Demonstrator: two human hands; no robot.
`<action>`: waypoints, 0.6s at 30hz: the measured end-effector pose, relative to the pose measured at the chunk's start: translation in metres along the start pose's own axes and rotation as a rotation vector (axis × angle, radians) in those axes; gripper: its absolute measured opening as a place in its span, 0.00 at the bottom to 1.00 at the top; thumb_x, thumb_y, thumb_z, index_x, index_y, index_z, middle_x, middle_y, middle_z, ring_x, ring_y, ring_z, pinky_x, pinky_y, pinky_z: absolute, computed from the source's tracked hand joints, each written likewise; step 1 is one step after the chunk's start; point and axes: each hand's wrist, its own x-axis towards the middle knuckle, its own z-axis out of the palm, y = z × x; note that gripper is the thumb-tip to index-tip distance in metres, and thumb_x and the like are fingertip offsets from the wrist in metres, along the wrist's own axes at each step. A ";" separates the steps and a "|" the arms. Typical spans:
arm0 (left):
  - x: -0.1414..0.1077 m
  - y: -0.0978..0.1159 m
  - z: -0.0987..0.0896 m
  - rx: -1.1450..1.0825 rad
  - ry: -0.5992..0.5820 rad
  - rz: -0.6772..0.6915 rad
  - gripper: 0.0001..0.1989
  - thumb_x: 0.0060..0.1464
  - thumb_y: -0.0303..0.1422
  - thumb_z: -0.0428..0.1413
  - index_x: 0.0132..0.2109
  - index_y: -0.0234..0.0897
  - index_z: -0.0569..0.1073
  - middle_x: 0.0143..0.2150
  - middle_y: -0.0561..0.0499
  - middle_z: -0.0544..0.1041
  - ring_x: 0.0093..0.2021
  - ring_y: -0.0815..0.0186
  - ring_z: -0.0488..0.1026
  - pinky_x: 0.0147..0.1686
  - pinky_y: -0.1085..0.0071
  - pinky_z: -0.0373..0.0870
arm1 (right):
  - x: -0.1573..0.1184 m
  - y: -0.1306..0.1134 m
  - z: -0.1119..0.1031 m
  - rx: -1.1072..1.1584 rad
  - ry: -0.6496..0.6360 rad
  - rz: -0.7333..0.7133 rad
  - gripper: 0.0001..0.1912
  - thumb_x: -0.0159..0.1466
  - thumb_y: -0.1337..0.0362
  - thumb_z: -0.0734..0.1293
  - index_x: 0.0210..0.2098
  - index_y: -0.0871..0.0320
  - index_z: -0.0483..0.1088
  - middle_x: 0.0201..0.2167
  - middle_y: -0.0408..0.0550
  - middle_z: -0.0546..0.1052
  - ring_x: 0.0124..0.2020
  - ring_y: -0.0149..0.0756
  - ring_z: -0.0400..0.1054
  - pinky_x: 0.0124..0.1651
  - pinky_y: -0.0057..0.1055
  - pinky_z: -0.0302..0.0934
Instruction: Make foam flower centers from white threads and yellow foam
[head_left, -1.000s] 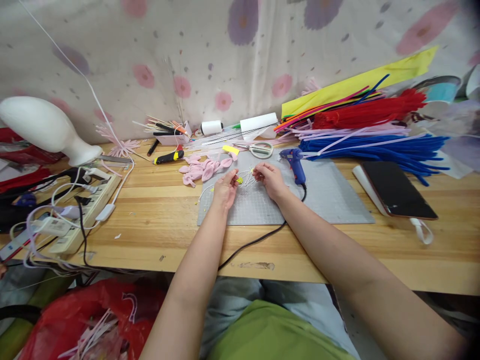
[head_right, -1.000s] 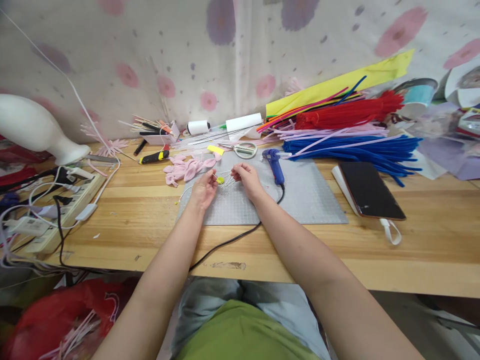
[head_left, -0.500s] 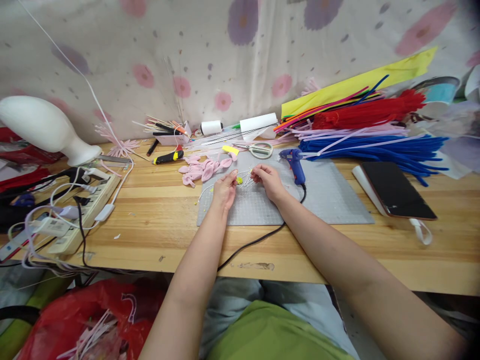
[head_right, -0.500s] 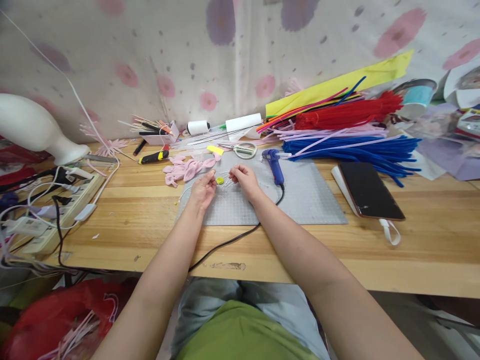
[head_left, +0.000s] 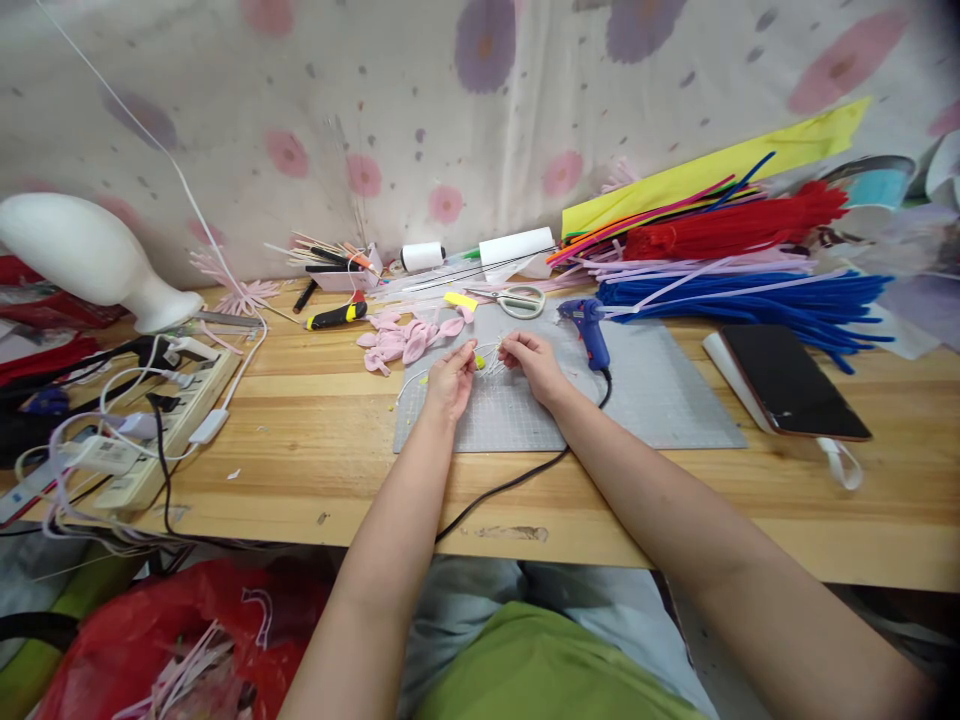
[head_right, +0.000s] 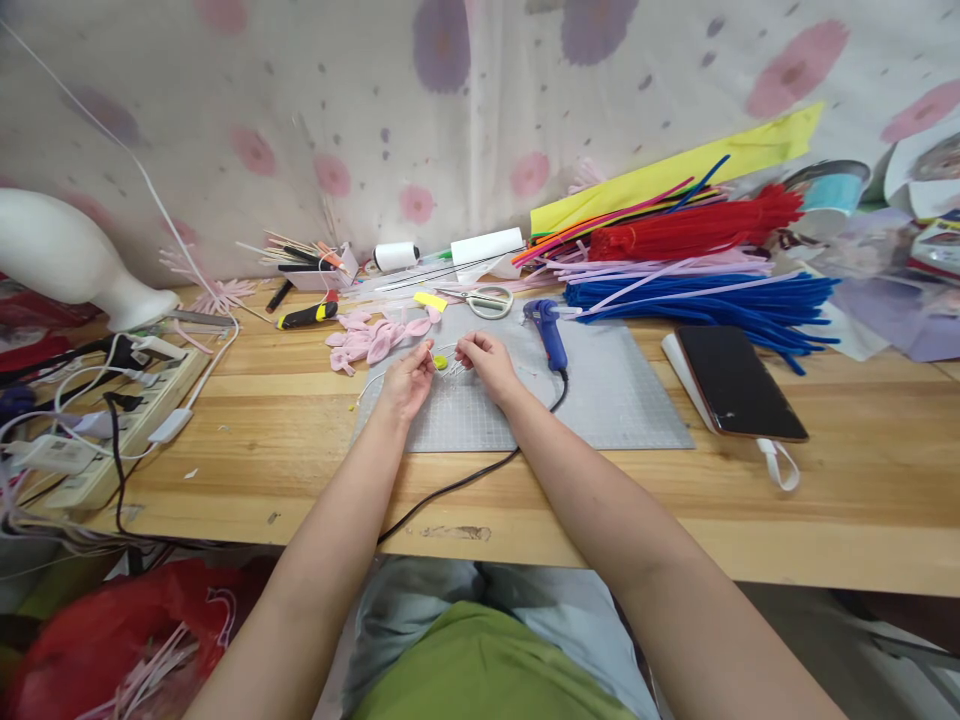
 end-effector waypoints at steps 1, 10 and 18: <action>0.000 0.000 0.000 0.001 -0.002 0.002 0.05 0.46 0.20 0.56 0.29 0.31 0.75 0.27 0.52 0.75 0.26 0.79 0.66 0.32 0.78 0.62 | 0.000 0.000 0.000 -0.007 -0.003 0.000 0.10 0.48 0.57 0.66 0.20 0.57 0.65 0.19 0.41 0.69 0.20 0.24 0.58 0.26 0.25 0.53; -0.001 -0.001 0.002 -0.015 0.027 0.015 0.03 0.46 0.21 0.58 0.26 0.31 0.74 0.25 0.54 0.73 0.25 0.79 0.65 0.30 0.79 0.61 | 0.000 0.000 0.000 -0.066 -0.026 -0.013 0.11 0.49 0.56 0.65 0.21 0.57 0.64 0.20 0.42 0.69 0.22 0.25 0.58 0.27 0.26 0.54; 0.001 -0.001 0.001 -0.013 0.025 0.015 0.03 0.45 0.22 0.59 0.30 0.32 0.75 0.27 0.53 0.74 0.25 0.79 0.66 0.32 0.79 0.63 | 0.000 0.001 0.000 -0.078 -0.037 -0.035 0.10 0.49 0.57 0.65 0.21 0.57 0.64 0.20 0.41 0.68 0.21 0.25 0.58 0.27 0.26 0.54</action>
